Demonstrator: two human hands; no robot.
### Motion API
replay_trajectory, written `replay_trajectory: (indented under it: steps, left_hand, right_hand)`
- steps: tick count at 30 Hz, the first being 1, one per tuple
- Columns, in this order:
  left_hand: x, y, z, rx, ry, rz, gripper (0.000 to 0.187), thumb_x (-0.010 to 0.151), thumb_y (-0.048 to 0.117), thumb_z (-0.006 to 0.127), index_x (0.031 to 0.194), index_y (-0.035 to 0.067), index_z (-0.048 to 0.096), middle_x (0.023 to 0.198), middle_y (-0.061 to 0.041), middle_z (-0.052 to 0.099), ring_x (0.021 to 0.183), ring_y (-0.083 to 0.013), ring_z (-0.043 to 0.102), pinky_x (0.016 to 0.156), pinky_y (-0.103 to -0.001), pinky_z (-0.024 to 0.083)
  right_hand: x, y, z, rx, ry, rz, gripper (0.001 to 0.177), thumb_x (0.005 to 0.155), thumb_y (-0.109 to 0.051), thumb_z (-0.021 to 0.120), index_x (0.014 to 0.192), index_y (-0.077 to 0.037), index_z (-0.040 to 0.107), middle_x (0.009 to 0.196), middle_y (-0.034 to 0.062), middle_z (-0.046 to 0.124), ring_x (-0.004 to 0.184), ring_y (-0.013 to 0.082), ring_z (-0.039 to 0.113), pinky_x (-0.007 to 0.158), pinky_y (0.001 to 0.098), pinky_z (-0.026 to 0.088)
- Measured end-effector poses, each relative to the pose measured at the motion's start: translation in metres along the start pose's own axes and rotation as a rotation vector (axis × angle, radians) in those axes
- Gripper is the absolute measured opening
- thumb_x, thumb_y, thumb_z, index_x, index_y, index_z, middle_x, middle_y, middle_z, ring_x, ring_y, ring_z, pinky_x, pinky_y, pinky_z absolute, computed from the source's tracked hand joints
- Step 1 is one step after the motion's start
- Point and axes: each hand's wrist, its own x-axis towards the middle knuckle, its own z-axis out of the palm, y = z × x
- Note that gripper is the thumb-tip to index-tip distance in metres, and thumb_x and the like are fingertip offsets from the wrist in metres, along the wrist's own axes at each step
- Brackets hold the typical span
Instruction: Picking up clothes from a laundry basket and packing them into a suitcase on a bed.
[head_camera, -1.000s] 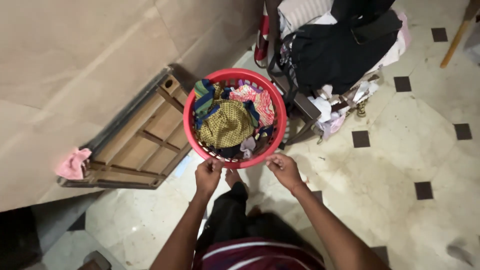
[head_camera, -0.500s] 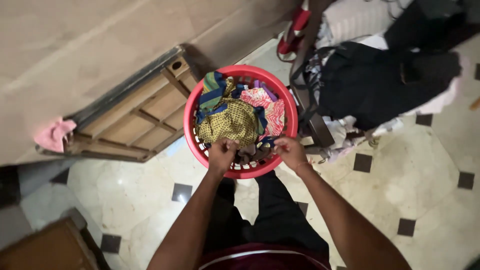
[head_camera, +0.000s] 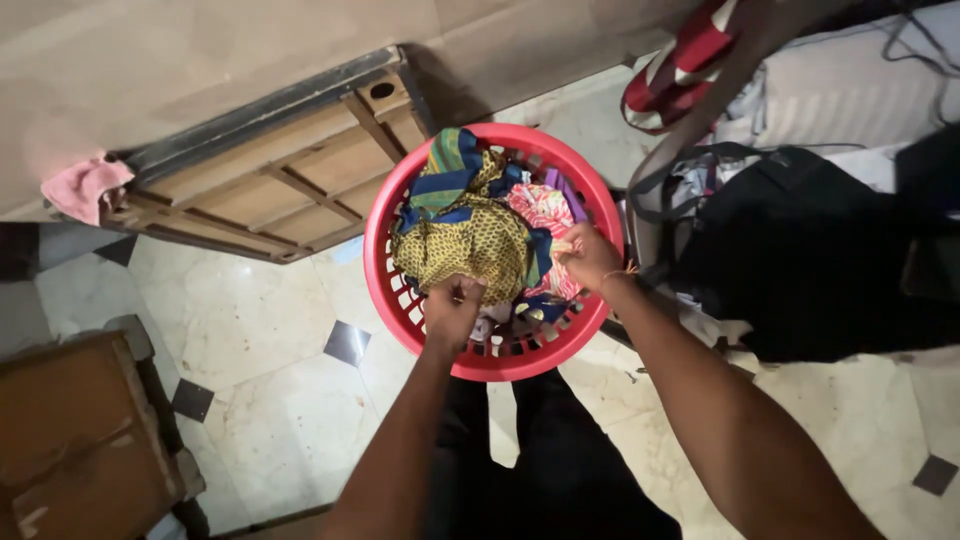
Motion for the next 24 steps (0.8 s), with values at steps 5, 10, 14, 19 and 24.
replay_trajectory:
  steps: [5, 10, 14, 19, 24]
  left_hand:
    - [0.004, -0.010, 0.009, -0.108, 0.068, 0.078, 0.033, 0.087, 0.037, 0.076, 0.086, 0.004, 0.074, 0.073, -0.005, 0.072, 0.066, -0.0135, 0.066, 0.067, -0.032, 0.054]
    - [0.002, -0.008, 0.005, -0.100, 0.068, -0.031, 0.030, 0.086, 0.035, 0.077, 0.087, 0.005, 0.075, 0.074, -0.003, 0.072, 0.065, -0.0130, 0.065, 0.067, -0.031, 0.053]
    - [-0.004, -0.017, 0.004, -0.118, 0.075, 0.006, 0.028, 0.087, 0.032, 0.074, 0.088, 0.005, 0.075, 0.073, -0.003, 0.072, 0.065, -0.0102, 0.065, 0.064, -0.029, 0.052]
    - [0.002, -0.028, 0.008, -0.238, 0.059, 0.017, 0.031, 0.088, 0.033, 0.079, 0.088, 0.003, 0.075, 0.075, -0.002, 0.072, 0.066, -0.0106, 0.063, 0.063, -0.029, 0.052]
    - [-0.013, 0.018, -0.011, -0.646, -0.266, 0.024, 0.053, 0.095, 0.040, 0.069, 0.138, 0.011, 0.058, 0.118, -0.001, 0.069, 0.103, -0.0065, 0.066, 0.084, -0.028, 0.057]
  right_hand:
    - [0.047, 0.056, 0.036, 0.246, -0.047, 0.077, 0.065, 0.078, -0.012, 0.081, 0.131, -0.008, 0.044, 0.122, 0.0178, 0.062, 0.113, 0.0282, 0.065, 0.089, 0.0391, 0.055]
    - [0.037, 0.021, 0.028, -0.193, 0.030, 0.024, 0.071, 0.075, -0.022, 0.093, 0.128, -0.003, 0.050, 0.123, 0.0208, 0.062, 0.116, 0.0361, 0.059, 0.095, 0.0434, 0.048]
    - [0.023, 0.046, 0.040, -0.089, -0.344, 0.191, 0.046, 0.090, -0.026, 0.079, 0.128, -0.002, 0.066, 0.116, 0.0146, 0.074, 0.106, 0.0279, 0.071, 0.089, 0.0415, 0.056]
    - [-0.028, -0.019, 0.008, 0.546, -0.676, 0.520, 0.042, 0.095, -0.021, 0.069, 0.128, 0.002, 0.056, 0.110, 0.0188, 0.072, 0.092, 0.0326, 0.070, 0.071, 0.0501, 0.057]
    - [-0.059, -0.107, -0.034, 1.053, -0.943, 0.420, 0.045, 0.095, -0.022, 0.065, 0.136, -0.005, 0.057, 0.122, 0.0129, 0.070, 0.104, 0.0245, 0.072, 0.085, 0.0425, 0.060]
